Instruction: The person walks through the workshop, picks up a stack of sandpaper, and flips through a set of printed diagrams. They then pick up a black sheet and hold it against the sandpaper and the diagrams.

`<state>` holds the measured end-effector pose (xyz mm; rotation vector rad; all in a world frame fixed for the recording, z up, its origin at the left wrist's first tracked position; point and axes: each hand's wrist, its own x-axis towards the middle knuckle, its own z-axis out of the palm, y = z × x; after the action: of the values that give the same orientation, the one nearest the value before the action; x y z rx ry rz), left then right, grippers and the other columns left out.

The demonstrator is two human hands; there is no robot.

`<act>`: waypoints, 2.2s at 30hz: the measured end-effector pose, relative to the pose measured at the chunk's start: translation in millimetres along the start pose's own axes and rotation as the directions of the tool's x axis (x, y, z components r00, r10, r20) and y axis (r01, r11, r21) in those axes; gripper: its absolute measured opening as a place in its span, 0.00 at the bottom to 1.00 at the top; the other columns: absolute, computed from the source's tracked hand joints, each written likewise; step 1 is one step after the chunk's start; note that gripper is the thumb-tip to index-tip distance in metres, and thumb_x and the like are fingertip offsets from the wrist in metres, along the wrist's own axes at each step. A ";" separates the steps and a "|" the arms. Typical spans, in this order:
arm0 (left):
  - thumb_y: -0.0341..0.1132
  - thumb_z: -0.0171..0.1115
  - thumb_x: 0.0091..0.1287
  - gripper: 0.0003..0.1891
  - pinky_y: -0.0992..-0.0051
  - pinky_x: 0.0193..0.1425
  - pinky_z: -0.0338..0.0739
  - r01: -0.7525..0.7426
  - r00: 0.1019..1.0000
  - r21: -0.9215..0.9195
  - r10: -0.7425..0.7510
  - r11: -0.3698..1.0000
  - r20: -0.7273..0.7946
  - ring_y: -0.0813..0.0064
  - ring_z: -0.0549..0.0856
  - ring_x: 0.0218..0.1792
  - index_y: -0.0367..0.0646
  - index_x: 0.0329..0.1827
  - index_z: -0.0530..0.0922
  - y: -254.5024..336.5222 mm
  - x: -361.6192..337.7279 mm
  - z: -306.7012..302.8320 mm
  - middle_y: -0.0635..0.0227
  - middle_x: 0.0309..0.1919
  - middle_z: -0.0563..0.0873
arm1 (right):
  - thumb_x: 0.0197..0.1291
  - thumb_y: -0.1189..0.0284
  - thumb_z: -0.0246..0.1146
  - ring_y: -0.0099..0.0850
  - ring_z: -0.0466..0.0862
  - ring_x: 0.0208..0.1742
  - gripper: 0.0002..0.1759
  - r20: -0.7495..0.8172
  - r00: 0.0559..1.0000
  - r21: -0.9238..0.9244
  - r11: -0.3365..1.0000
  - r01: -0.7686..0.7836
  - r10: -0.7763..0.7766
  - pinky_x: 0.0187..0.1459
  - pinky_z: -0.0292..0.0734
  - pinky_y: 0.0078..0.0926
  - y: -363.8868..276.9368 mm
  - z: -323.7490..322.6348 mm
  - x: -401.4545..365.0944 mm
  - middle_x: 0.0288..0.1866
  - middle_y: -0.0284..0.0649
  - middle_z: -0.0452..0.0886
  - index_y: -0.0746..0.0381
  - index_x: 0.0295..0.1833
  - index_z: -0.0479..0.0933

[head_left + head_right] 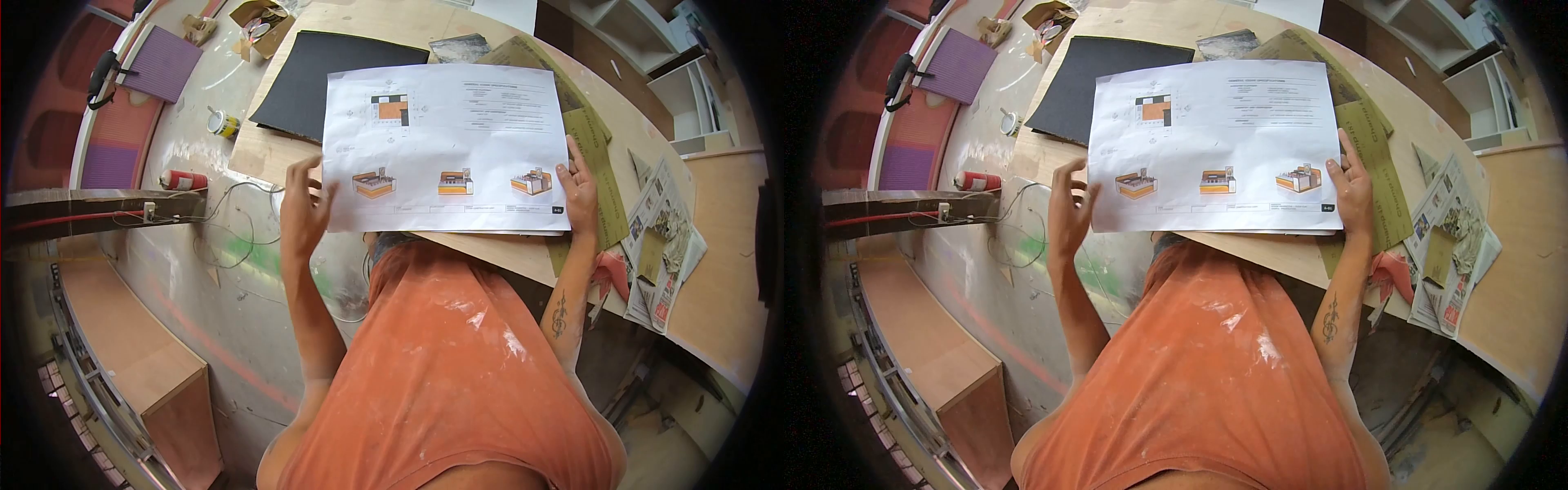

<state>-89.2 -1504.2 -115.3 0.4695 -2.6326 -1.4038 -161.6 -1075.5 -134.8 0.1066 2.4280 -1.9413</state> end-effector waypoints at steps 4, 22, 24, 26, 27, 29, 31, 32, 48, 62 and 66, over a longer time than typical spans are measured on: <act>0.33 0.77 0.50 0.33 0.60 0.66 0.73 -0.440 0.894 0.387 0.353 0.811 0.277 0.56 0.72 0.65 0.56 0.62 0.77 6.0 -32.6 -11.2 0.65 0.73 0.62 | 0.68 0.79 0.55 0.23 0.78 0.52 0.31 0.012 1.000 0.095 0.995 0.024 -0.025 0.57 0.69 0.19 3.8 1.8 1.4 0.53 0.43 0.82 0.65 0.76 0.59; 0.23 0.67 0.57 0.15 0.61 0.61 0.75 -0.539 0.839 0.361 0.449 0.761 0.308 0.61 0.77 0.61 0.52 0.45 0.87 -12.3 -47.0 -10.9 0.72 0.53 0.84 | 0.68 0.81 0.54 0.15 0.77 0.45 0.31 0.007 0.999 0.064 0.997 0.041 -0.041 0.49 0.69 0.11 1.3 2.5 -0.7 0.50 0.38 0.83 0.66 0.76 0.58; 0.25 0.68 0.56 0.14 0.61 0.61 0.75 -0.552 0.832 0.370 0.462 0.747 0.308 0.61 0.77 0.60 0.51 0.44 0.86 -14.0 -47.1 -10.9 0.73 0.52 0.84 | 0.68 0.81 0.54 0.15 0.77 0.46 0.31 0.016 0.999 0.083 0.996 0.036 -0.037 0.50 0.69 0.11 4.7 0.9 -0.2 0.50 0.38 0.83 0.66 0.76 0.58; 0.26 0.68 0.56 0.13 0.62 0.61 0.75 -0.568 0.822 0.376 0.477 0.732 0.312 0.62 0.77 0.60 0.51 0.43 0.86 -16.4 -46.1 -10.3 0.74 0.51 0.84 | 0.68 0.81 0.54 0.16 0.77 0.47 0.31 0.020 0.999 0.102 0.994 0.031 -0.034 0.51 0.69 0.12 4.9 0.8 -0.7 0.51 0.39 0.83 0.66 0.76 0.58; 0.26 0.69 0.55 0.12 0.62 0.61 0.75 -0.574 0.818 0.370 0.488 0.731 0.304 0.62 0.77 0.59 0.51 0.41 0.86 -17.9 -45.6 -9.8 0.75 0.49 0.84 | 0.68 0.80 0.54 0.17 0.78 0.48 0.31 0.018 0.999 0.119 0.992 0.034 -0.036 0.52 0.69 0.13 3.3 1.7 -1.3 0.52 0.39 0.82 0.67 0.76 0.58; 0.26 0.70 0.54 0.11 0.63 0.60 0.76 -0.589 0.807 0.359 0.506 0.724 0.303 0.63 0.78 0.59 0.51 0.40 0.86 -20.6 -42.9 -8.7 0.76 0.48 0.85 | 0.68 0.80 0.54 0.18 0.78 0.49 0.31 0.003 0.999 0.138 0.990 0.037 -0.038 0.53 0.69 0.14 3.5 1.3 -1.3 0.53 0.40 0.82 0.67 0.76 0.58; 0.26 0.71 0.52 0.11 0.63 0.59 0.76 -0.586 0.810 0.343 0.519 0.734 0.273 0.63 0.79 0.57 0.50 0.37 0.85 -22.1 -40.1 -8.2 0.76 0.46 0.85 | 0.68 0.80 0.54 0.21 0.78 0.51 0.30 0.005 0.999 0.068 0.997 0.042 -0.043 0.56 0.69 0.17 6.6 0.6 -2.3 0.55 0.42 0.81 0.67 0.76 0.58; 0.26 0.71 0.52 0.11 0.63 0.59 0.76 -0.592 0.806 0.342 0.522 0.730 0.281 0.63 0.79 0.57 0.50 0.37 0.85 -21.5 -37.7 -8.3 0.76 0.46 0.85 | 0.68 0.80 0.54 0.21 0.78 0.51 0.30 -0.003 0.999 0.073 0.997 0.039 -0.039 0.56 0.69 0.17 4.8 0.1 -4.2 0.55 0.42 0.81 0.67 0.76 0.58; 0.24 0.73 0.47 0.16 0.66 0.49 0.80 -0.834 0.526 0.034 0.773 0.551 0.354 0.66 0.83 0.48 0.53 0.39 0.85 -35.2 25.2 -22.6 0.75 0.40 0.86 | 0.69 0.79 0.56 0.18 0.73 0.43 0.25 -0.274 0.961 -0.163 0.987 0.005 -0.050 0.50 0.68 0.14 27.6 7.9 -24.7 0.44 0.33 0.78 0.68 0.71 0.66; 0.27 0.72 0.49 0.13 0.68 0.48 0.76 -0.772 0.252 -0.375 0.789 0.513 0.561 0.68 0.81 0.44 0.51 0.38 0.86 -52.2 84.1 -23.2 0.74 0.38 0.85 | 0.68 0.72 0.59 0.23 0.81 0.43 0.18 -0.668 0.709 -0.444 0.885 -0.138 -0.225 0.48 0.75 0.22 43.4 37.5 -58.2 0.45 0.40 0.84 0.63 0.61 0.78; 0.25 0.72 0.48 0.11 0.68 0.46 0.76 -0.723 0.302 -0.400 0.778 0.564 0.551 0.67 0.81 0.42 0.48 0.35 0.85 -50.7 81.3 -18.6 0.74 0.37 0.85 | 0.67 0.72 0.59 0.23 0.81 0.46 0.17 -0.601 0.785 -0.414 0.899 -0.141 -0.154 0.50 0.75 0.22 36.2 30.8 -64.7 0.47 0.40 0.85 0.65 0.59 0.78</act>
<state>-150.5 -1571.9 -149.8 -1.4603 -2.5175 -1.4088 -95.0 -1099.9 -172.5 0.8565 3.2080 -1.4394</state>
